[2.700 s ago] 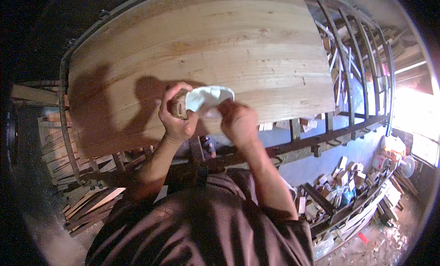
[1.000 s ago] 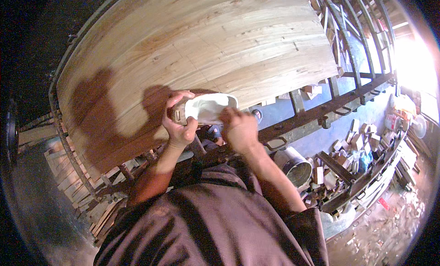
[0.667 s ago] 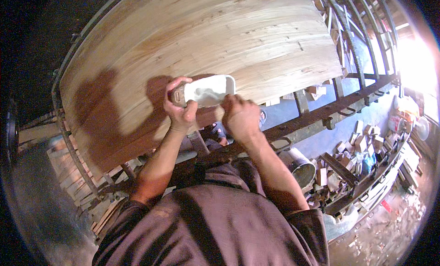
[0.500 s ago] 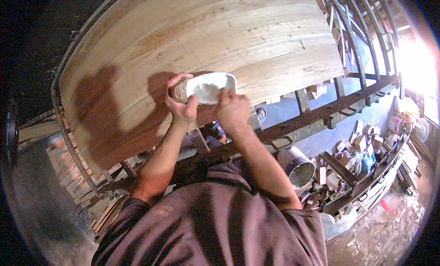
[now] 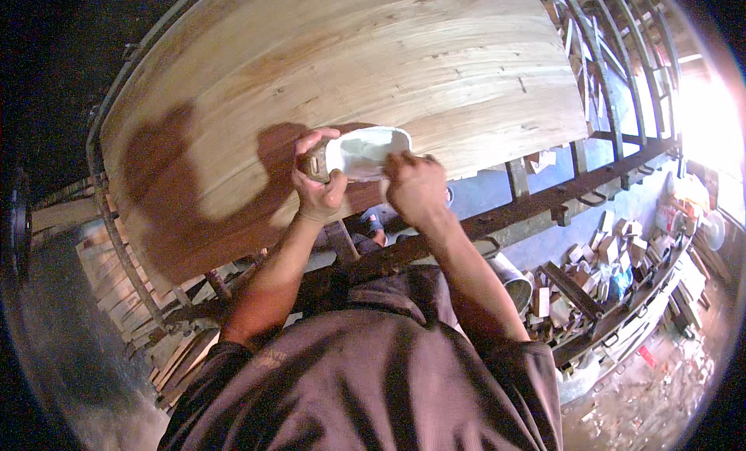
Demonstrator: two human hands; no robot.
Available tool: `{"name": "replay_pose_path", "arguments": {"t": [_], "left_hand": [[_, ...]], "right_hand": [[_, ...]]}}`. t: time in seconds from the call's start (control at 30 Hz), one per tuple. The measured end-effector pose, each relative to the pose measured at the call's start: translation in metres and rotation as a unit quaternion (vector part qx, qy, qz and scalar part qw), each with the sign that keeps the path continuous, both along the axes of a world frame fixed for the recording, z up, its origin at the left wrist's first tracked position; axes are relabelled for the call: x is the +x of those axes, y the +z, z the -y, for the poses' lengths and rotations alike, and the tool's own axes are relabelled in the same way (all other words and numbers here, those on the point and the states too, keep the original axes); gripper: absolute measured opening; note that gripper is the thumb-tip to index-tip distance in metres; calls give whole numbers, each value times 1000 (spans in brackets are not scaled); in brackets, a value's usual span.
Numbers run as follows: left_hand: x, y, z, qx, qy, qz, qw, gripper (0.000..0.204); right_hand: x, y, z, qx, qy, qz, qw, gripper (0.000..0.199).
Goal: The person scoops white wood glue from a large bucket into a smaller container using a brush, applies the glue along the edge of a flat wooden board, and manually aligns several wooden boards together on a rack.
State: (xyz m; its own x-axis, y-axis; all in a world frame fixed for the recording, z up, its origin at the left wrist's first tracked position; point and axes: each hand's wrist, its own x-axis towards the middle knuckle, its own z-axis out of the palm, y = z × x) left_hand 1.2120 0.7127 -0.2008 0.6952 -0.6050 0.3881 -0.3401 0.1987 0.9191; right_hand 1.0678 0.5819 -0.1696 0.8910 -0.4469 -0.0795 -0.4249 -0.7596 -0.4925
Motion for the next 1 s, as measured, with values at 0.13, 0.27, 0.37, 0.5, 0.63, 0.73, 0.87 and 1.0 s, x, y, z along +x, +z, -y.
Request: {"name": "replay_pose_path", "arguments": {"t": [0.13, 0.27, 0.37, 0.5, 0.63, 0.73, 0.87, 1.0], "left_hand": [[3, -5, 3, 30, 3, 21, 999, 63], [0, -3, -1, 21, -8, -21, 1000, 63], [3, 0, 1, 8, 2, 31, 999, 62], [5, -6, 0, 27, 8, 48, 998, 62], [3, -3, 0, 37, 11, 44, 998, 62], [4, -4, 4, 17, 27, 35, 999, 58], [3, -6, 4, 8, 42, 45, 998, 59], [2, -13, 8, -20, 39, 40, 998, 58]], "right_hand": [[25, -16, -13, -92, -93, 53, 990, 17], [19, -27, -22, -66, 56, 60, 994, 22], [5, 17, 14, -40, 71, -10, 997, 21], [0, -6, -4, -208, 27, -2, 978, 10], [4, -3, 2, -84, 31, 47, 995, 7], [23, 31, 27, -138, 8, -12, 990, 7], [10, 3, -7, -149, 45, -175, 972, 9], [12, 8, 13, 9, -94, -107, 990, 12]]}}
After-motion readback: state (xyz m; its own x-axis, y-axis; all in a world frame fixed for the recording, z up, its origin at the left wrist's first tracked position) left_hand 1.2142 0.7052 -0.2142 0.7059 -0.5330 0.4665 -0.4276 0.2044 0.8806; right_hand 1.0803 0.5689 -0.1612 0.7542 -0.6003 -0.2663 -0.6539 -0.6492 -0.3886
